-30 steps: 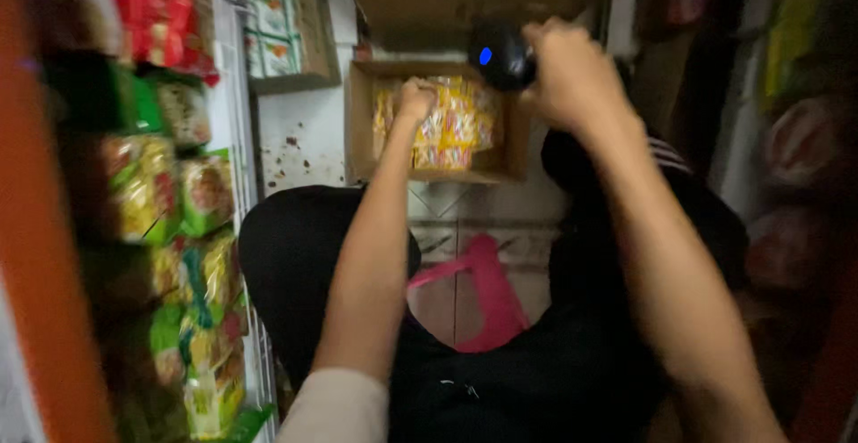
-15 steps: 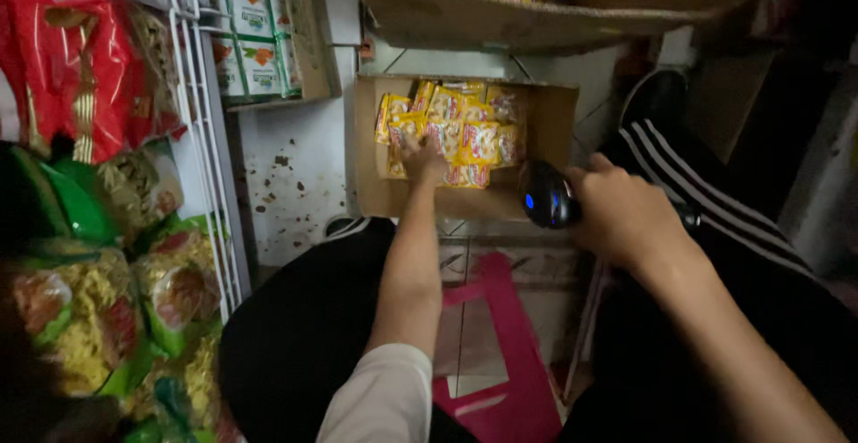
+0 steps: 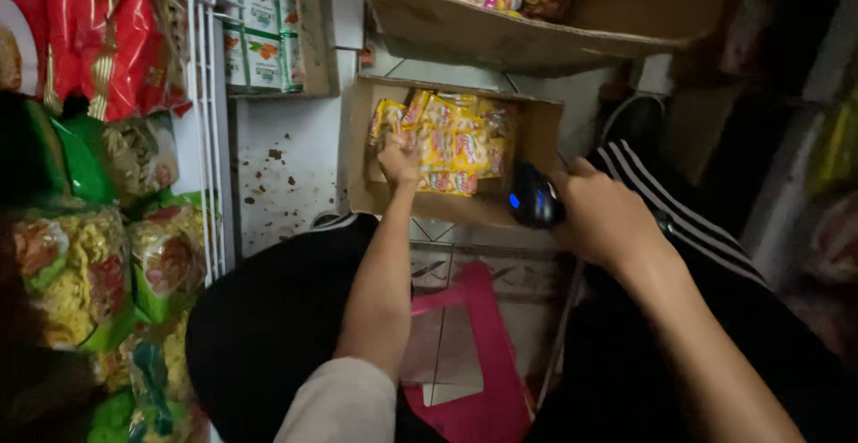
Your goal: The person sits on the floor in a store aisle and uses a handheld barcode scanner to scan multiple yellow snack packages. They pick up each package from a cardboard box, scan the barcode, and then place the package onto a nearby shelf.
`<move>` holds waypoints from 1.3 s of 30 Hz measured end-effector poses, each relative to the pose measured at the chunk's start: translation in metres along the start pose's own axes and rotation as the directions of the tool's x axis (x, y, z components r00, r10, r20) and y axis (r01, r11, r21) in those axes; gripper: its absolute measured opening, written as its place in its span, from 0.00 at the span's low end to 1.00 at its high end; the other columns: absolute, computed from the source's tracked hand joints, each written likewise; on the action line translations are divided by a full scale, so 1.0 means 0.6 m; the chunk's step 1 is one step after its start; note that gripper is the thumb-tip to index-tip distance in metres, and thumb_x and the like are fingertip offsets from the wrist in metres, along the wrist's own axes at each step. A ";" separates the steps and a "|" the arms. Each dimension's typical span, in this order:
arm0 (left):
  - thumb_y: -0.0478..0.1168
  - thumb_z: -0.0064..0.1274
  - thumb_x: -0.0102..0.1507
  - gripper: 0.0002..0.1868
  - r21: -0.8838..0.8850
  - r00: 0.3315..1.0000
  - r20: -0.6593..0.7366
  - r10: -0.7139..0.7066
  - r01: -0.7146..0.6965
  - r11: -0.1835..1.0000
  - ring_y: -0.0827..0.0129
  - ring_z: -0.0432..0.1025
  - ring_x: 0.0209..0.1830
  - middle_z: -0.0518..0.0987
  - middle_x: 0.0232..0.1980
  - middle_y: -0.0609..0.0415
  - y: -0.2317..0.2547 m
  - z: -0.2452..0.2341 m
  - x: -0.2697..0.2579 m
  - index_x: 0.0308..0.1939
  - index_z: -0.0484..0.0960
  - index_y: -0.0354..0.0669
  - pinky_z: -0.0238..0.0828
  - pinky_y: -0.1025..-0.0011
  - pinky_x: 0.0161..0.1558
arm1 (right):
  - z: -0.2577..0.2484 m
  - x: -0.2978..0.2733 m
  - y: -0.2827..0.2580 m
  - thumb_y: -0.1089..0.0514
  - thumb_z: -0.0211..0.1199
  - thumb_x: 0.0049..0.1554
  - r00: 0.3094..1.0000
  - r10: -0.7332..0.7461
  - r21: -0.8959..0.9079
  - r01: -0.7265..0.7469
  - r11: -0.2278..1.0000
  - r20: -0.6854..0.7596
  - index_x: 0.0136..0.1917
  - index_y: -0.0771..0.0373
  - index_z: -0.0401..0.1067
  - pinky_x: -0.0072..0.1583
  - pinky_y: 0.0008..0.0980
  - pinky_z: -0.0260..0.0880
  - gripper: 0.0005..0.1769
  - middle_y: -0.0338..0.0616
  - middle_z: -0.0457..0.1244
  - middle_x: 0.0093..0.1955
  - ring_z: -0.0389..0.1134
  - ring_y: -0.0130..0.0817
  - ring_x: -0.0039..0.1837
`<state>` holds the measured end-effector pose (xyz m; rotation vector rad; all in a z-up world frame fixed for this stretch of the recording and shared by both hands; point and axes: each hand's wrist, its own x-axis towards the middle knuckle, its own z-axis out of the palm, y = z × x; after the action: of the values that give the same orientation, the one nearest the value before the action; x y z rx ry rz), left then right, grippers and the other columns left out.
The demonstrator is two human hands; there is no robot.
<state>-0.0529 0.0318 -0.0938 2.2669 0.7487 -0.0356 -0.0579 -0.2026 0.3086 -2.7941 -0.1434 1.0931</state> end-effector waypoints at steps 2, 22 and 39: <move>0.44 0.66 0.62 0.21 -0.177 0.966 0.094 -0.240 0.254 0.951 0.55 0.80 0.38 0.83 0.42 0.47 0.023 0.002 -0.023 0.53 0.73 0.46 0.76 0.55 0.45 | -0.003 -0.002 0.001 0.60 0.70 0.44 0.999 -0.022 0.017 0.023 1.000 -0.038 0.61 0.59 0.71 0.55 0.54 0.72 0.30 0.56 0.64 0.61 0.69 0.59 0.57; 0.23 0.50 0.56 0.26 -0.729 0.666 0.682 0.303 0.591 0.344 0.59 0.75 0.48 0.74 0.46 0.51 0.397 -0.380 -0.139 0.55 0.67 0.47 0.73 0.47 0.59 | -0.027 0.005 -0.011 0.50 0.76 0.53 0.838 -0.263 0.615 0.534 0.580 -0.479 0.56 0.61 0.78 0.57 0.31 0.70 0.21 0.41 0.72 0.47 0.69 0.28 0.50; 0.29 0.50 0.62 0.21 -0.845 0.647 0.508 0.569 0.503 0.182 0.69 0.69 0.47 0.73 0.49 0.51 0.458 -0.511 -0.157 0.59 0.67 0.41 0.67 0.48 0.69 | -0.072 0.002 -0.065 0.57 0.79 0.55 0.781 -0.043 0.754 0.614 0.233 -0.623 0.56 0.67 0.75 0.55 0.27 0.73 0.20 0.37 0.69 0.49 0.70 0.24 0.49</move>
<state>-0.0452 0.0323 0.3284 0.6875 0.0407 -0.3766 -0.0293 -0.1682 0.3456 -1.6413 -0.0293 0.1211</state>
